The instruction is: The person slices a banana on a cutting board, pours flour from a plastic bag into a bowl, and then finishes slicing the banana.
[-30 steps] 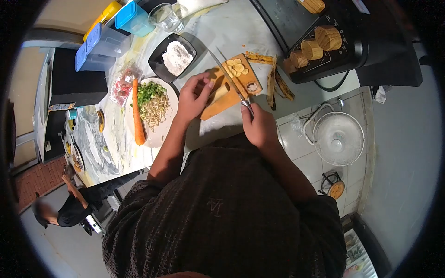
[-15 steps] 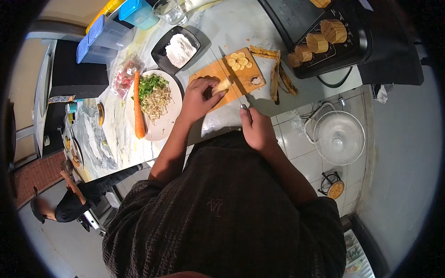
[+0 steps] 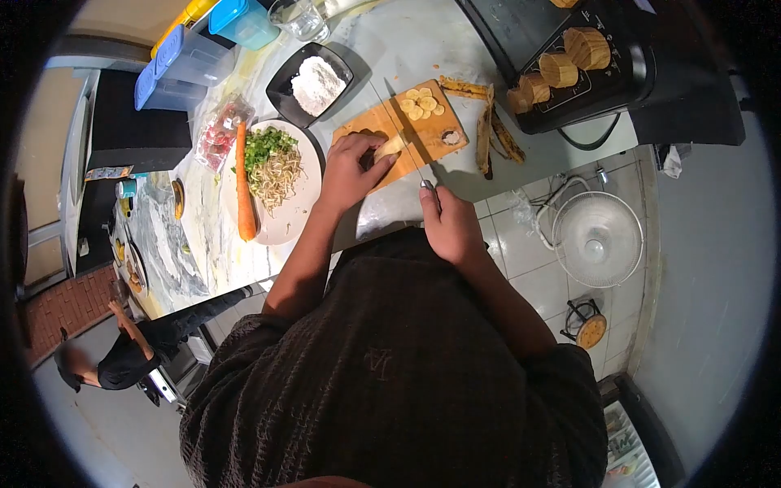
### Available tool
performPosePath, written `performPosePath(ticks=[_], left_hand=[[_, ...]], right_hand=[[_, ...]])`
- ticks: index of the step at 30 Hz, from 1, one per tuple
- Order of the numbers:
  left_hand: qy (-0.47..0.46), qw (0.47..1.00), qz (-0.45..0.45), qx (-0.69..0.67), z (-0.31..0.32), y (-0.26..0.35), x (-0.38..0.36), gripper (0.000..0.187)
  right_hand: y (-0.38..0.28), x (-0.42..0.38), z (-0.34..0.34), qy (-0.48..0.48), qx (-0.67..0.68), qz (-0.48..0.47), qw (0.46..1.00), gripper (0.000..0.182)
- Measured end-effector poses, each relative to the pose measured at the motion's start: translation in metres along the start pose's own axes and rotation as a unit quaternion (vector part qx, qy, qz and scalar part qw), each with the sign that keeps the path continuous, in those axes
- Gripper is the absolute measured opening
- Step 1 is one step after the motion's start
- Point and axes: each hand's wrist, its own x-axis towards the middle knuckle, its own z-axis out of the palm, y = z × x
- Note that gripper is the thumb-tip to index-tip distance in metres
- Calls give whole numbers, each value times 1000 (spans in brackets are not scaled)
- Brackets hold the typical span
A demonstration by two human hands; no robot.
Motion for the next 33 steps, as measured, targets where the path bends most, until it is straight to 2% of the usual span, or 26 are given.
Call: performPosePath(ticks=[2,8,24,26,30,33], left_hand=[[4,1000,2,-1,1,-1,-1,25],[8,1000,1,-5,1,-1,0,25],[8,1000,-4,-4,4,-3,0,24],[9,1000,-2,-5,3,-3,0,24],[16,1000,7,-5,4,-3,0,24],[14,1000,9,5,4,-4,0,25]], right_hand=[[-4,0,-1,-15,-3,36,999,35],[-6,-1,-1,4,3,6,1000,34],[-2,1,0,-4,-12,16,1000,36],[0,2,1,-17,-11,39,999,35],[5,3,5,0,-12,19,1000,35],[12,3,8,-14,-45,39,998,36]])
